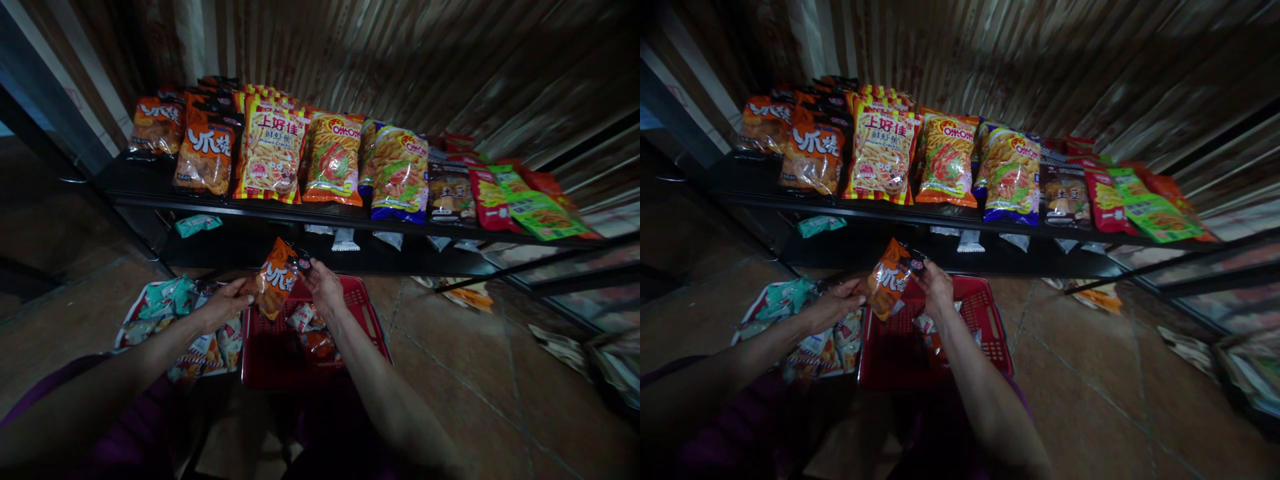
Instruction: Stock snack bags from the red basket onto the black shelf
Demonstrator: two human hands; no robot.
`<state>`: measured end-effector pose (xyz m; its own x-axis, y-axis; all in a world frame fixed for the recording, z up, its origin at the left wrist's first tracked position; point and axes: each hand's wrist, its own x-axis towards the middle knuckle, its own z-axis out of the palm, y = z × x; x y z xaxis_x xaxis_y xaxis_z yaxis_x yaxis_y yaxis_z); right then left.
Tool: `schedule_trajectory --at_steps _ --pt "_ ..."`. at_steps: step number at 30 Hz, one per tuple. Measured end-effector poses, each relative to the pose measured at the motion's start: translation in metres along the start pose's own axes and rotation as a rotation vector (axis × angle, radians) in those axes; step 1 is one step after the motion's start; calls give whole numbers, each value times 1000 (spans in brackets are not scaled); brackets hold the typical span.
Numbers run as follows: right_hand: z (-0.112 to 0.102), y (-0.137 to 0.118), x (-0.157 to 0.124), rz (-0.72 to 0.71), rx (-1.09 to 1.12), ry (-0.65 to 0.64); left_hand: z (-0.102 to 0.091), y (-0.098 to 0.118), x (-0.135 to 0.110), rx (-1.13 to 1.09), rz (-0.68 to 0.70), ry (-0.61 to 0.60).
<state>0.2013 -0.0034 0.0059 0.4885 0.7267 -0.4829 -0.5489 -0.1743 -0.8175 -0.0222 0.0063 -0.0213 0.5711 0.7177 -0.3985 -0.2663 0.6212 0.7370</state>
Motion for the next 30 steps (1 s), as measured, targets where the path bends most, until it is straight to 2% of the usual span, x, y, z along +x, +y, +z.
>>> schedule_trajectory --at_steps 4,6,11,14,18,23,30 --pt "1 1 7 26 27 63 4 -2 -1 -134 -97 147" --pt "2 2 9 32 34 75 6 -5 -1 -218 -164 169" --pt "5 4 8 20 70 97 13 -14 0 -297 -238 121" --pt "7 4 6 17 84 105 18 -14 -1 -279 -247 123" --pt "5 5 6 -13 73 87 21 -11 -1 -214 -265 44" --pt "1 -1 8 -55 31 108 18 -11 0 -133 -230 83" --pt "0 -8 6 -64 -8 109 18 -9 -1 -85 -209 26"
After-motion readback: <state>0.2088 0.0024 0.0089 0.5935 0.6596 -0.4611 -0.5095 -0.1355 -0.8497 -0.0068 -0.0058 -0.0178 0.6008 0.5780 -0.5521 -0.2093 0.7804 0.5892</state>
